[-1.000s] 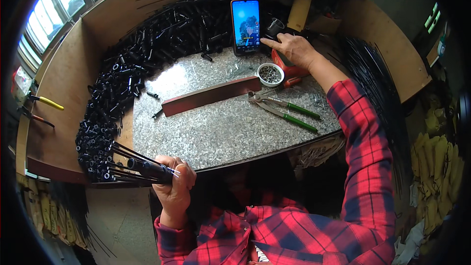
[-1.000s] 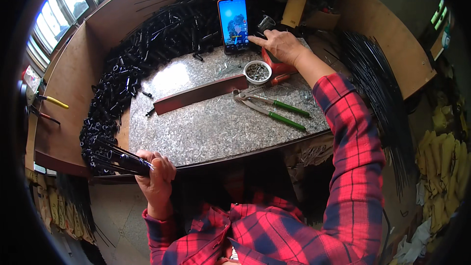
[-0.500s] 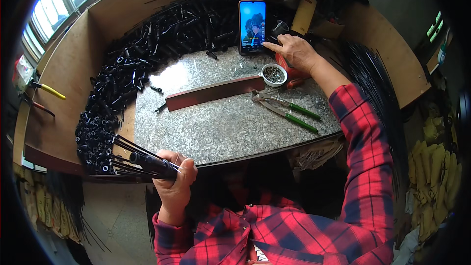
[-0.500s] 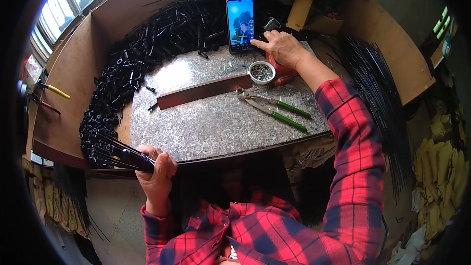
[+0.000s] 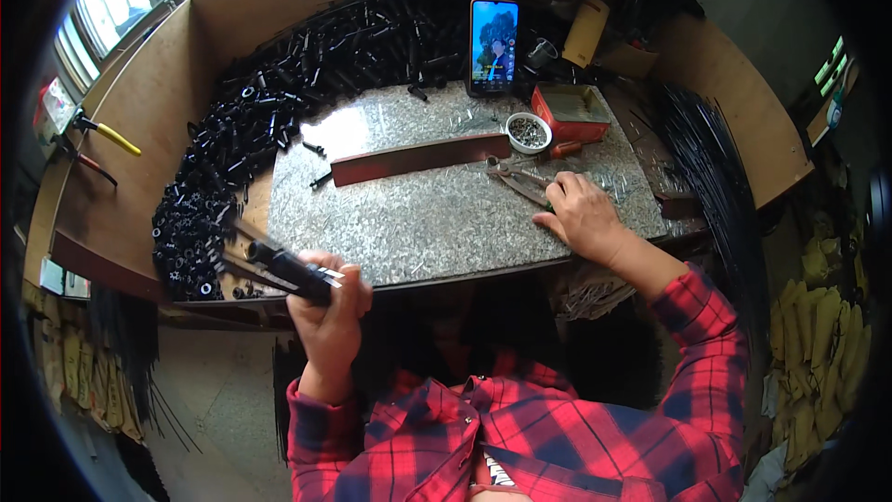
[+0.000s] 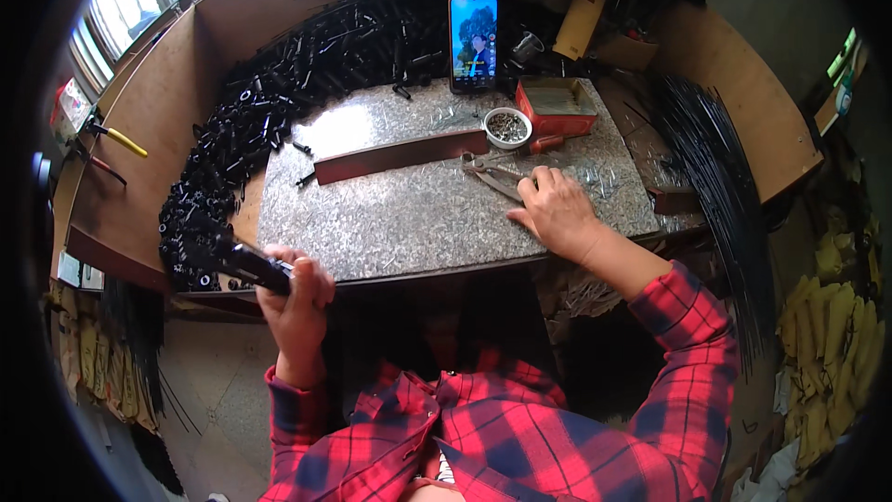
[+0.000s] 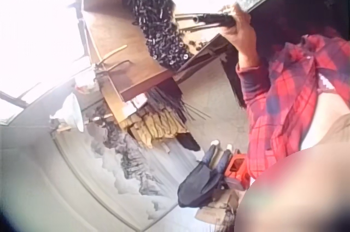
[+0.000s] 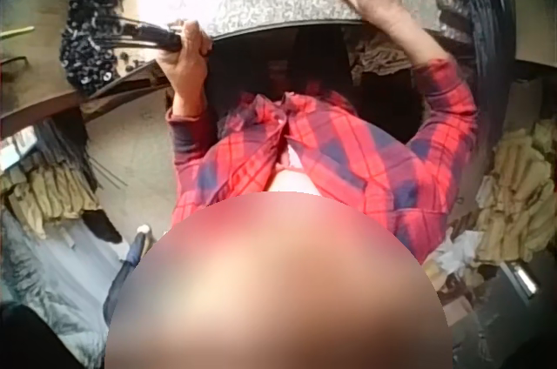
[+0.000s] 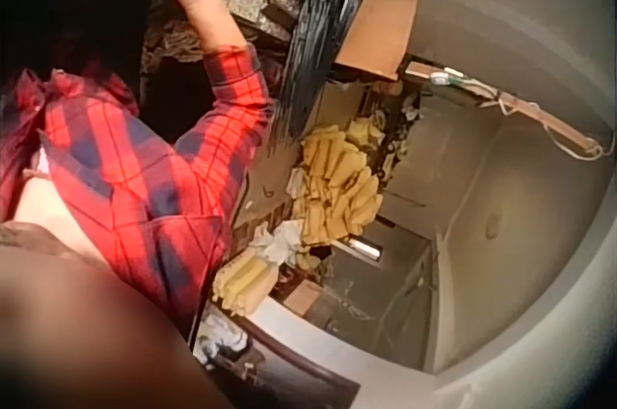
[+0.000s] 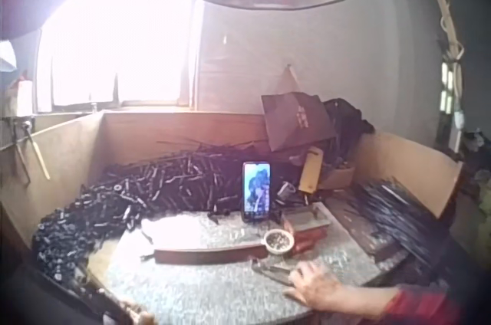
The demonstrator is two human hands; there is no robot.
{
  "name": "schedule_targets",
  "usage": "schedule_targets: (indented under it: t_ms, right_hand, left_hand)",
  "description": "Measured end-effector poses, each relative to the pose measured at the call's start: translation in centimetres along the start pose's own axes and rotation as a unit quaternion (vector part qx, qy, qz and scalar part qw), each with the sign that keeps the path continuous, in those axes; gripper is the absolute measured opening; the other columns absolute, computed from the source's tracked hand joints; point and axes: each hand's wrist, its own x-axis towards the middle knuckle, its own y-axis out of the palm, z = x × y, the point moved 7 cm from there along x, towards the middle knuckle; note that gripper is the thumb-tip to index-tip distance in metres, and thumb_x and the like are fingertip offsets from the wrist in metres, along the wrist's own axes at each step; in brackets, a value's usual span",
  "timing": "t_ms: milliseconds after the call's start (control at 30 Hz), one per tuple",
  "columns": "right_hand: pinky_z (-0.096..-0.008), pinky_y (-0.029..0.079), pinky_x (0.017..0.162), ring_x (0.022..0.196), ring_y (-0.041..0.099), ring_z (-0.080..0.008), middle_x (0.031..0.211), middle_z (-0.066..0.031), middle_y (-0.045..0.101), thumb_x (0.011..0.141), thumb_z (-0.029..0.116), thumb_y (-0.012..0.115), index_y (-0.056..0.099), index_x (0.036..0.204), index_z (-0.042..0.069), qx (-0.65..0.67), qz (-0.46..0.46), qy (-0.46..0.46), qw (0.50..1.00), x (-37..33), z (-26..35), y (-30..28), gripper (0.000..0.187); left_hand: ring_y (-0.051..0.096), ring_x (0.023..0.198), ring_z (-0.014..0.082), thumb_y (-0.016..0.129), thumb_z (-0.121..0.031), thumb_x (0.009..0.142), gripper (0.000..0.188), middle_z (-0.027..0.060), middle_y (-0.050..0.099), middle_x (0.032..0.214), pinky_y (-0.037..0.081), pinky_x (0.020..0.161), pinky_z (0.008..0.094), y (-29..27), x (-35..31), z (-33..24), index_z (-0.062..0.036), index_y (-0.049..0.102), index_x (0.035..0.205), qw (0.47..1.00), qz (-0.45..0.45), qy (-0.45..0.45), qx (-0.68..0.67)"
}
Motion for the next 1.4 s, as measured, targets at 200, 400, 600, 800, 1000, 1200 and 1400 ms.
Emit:
schedule_targets:
  t_ms: [200, 400, 600, 800, 1000, 1200, 1400]
  right_hand:
    - [-0.0398, 0.048, 0.074, 0.086, 0.056, -0.0316, 0.094, -0.0146, 0.055, 0.084, 0.026, 0.064, 0.053, 0.090, 0.001, -0.043, -0.020, 0.011, 0.999, -0.7, -1.6, 1.9, 0.028]
    - [-0.0390, 0.045, 0.067, 0.078, 0.056, -0.0319, 0.084, -0.0158, 0.054, 0.090, 0.031, 0.059, 0.049, 0.090, 0.001, 0.153, -0.079, 0.067, 0.983, -1.4, -0.7, -0.6, 0.031]
    - [-0.0355, 0.041, 0.055, 0.062, 0.053, -0.0267, 0.070, -0.0127, 0.052, 0.086, 0.030, 0.067, 0.048, 0.081, 0.002, 0.337, -0.040, 0.026, 0.940, -1.1, 4.2, -4.7, 0.034]
    - [-0.0451, 0.041, 0.086, 0.098, 0.054, -0.0303, 0.104, -0.0152, 0.051, 0.069, 0.007, 0.073, 0.050, 0.083, 0.005, 0.133, -0.145, -0.117, 0.974, -1.1, 8.7, -8.3, 0.027]
    - [-0.0552, 0.019, 0.111, 0.127, 0.042, -0.0328, 0.125, -0.0134, 0.045, 0.070, 0.012, 0.074, 0.056, 0.094, 0.000, -0.013, -0.240, -0.142, 0.960, -0.1, 10.9, -10.1, 0.032]
    - [-0.0605, 0.018, 0.110, 0.126, 0.043, -0.0322, 0.124, -0.0126, 0.047, 0.071, 0.015, 0.074, 0.058, 0.093, 0.000, -0.058, -0.297, -0.161, 0.939, 0.5, 12.4, -9.9, 0.031]
    - [-0.0582, 0.030, 0.104, 0.117, 0.051, -0.0320, 0.120, -0.0156, 0.050, 0.074, 0.018, 0.071, 0.055, 0.086, 0.001, -0.030, -0.226, -0.185, 0.956, 0.5, 13.4, -9.6, 0.025]
  left_hand:
    - [0.045, 0.054, 0.0055, 0.059, 0.002, 0.088, 0.018, -0.0011, 0.047, 0.068, 0.036, 0.048, 0.0203, 2.8, -0.9, -0.5, -0.0055, 0.044, 0.093, 0.999, 0.048, -0.011, -0.008]
    - [0.051, 0.061, 0.0088, 0.059, -0.001, 0.089, 0.015, 0.0025, 0.051, 0.073, 0.042, 0.054, 0.0217, 1.9, -1.4, -0.4, -0.0048, 0.046, 0.095, 0.999, 0.048, 0.002, -0.008]
    - [0.050, 0.058, 0.0112, 0.058, -0.009, 0.092, 0.014, 0.0042, 0.051, 0.074, 0.044, 0.056, 0.0237, 2.3, -1.4, 1.1, -0.0062, 0.044, 0.095, 1.000, 0.031, -0.002, -0.005]
    - [0.048, 0.054, 0.0056, 0.071, 0.002, 0.079, 0.032, -0.0008, 0.052, 0.070, 0.039, 0.050, 0.0187, 0.2, -1.7, 2.3, -0.0073, 0.045, 0.096, 0.997, 0.054, -0.039, -0.027]
    - [0.044, 0.053, 0.0051, 0.087, -0.003, 0.061, 0.075, -0.0048, 0.043, 0.057, 0.035, 0.051, 0.0196, 0.6, -1.3, 2.7, -0.0070, 0.031, 0.110, 0.991, 0.134, 0.008, -0.028]
    - [0.045, 0.054, 0.0044, 0.090, -0.007, 0.056, 0.084, -0.0056, 0.046, 0.060, 0.036, 0.053, 0.0187, 0.5, -1.8, 3.0, -0.0072, 0.030, 0.116, 0.994, 0.092, -0.012, -0.056]
    - [0.053, 0.074, 0.0048, 0.092, -0.014, 0.055, 0.075, -0.0006, 0.056, 0.082, 0.042, 0.065, 0.0177, -0.9, -1.9, 4.1, -0.0044, 0.042, 0.110, 0.999, 0.035, -0.035, 0.019]
